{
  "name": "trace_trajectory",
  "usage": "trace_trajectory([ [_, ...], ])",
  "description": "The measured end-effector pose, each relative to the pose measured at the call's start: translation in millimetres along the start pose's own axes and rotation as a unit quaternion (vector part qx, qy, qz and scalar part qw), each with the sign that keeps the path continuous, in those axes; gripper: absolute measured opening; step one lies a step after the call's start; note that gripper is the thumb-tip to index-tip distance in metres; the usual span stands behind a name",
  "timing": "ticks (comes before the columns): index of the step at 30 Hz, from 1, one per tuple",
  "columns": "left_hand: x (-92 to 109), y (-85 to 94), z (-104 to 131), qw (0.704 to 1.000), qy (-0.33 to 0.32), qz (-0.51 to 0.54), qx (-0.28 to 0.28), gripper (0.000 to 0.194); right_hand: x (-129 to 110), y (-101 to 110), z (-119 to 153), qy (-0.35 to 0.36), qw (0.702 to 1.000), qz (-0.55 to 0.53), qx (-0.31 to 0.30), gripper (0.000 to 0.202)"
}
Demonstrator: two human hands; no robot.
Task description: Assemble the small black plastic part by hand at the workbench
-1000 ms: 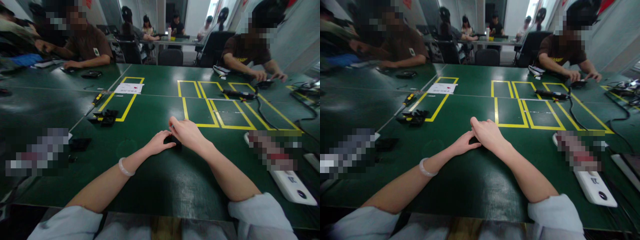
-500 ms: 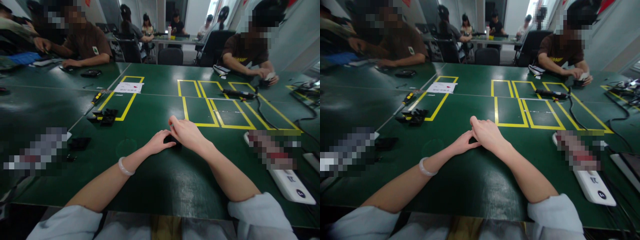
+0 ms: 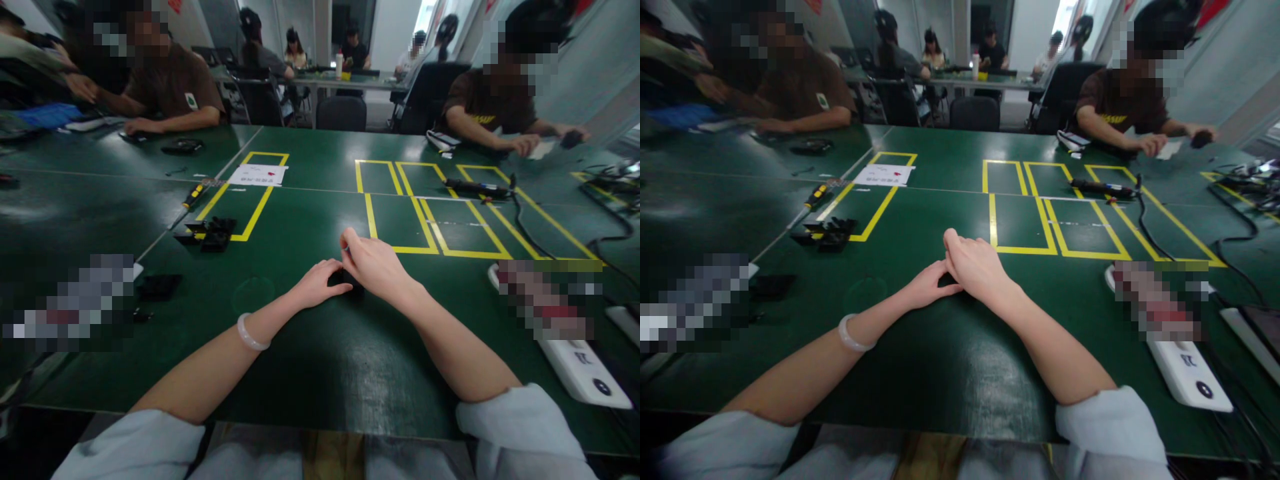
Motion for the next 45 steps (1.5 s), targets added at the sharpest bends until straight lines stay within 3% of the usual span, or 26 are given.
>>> trace_trajectory([
  [7,1,0.0,-1,1.0,-0.011,-0.001,0.0,0.047,1,-2,-1,-0.018,0.999,0.018,-0.03,0.026],
  [13,2,0.8,-1,1.0,-0.003,-0.004,-0.001,0.048,0,1,2,-0.015,1.0,0.002,0.0,0.023],
  [38,4,1.6,-1,1.0,0.002,-0.004,0.005,0.045,0,2,1,-0.005,1.0,0.012,-0.007,0.024],
  [45,6,2.3,-1,1.0,-0.005,0.012,0.005,0.04,-3,0,-9,-0.012,0.999,0.034,-0.038,0.03],
])
Point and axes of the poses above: each hand's wrist, its own z-axis away from the middle knuckle, its own y-axis out of the back of the hand, x = y × z, the point moved 5 cm from there along -z, towards the middle knuckle, and after that the axes turned 7 degrees about -x, right-handed, at the moved point
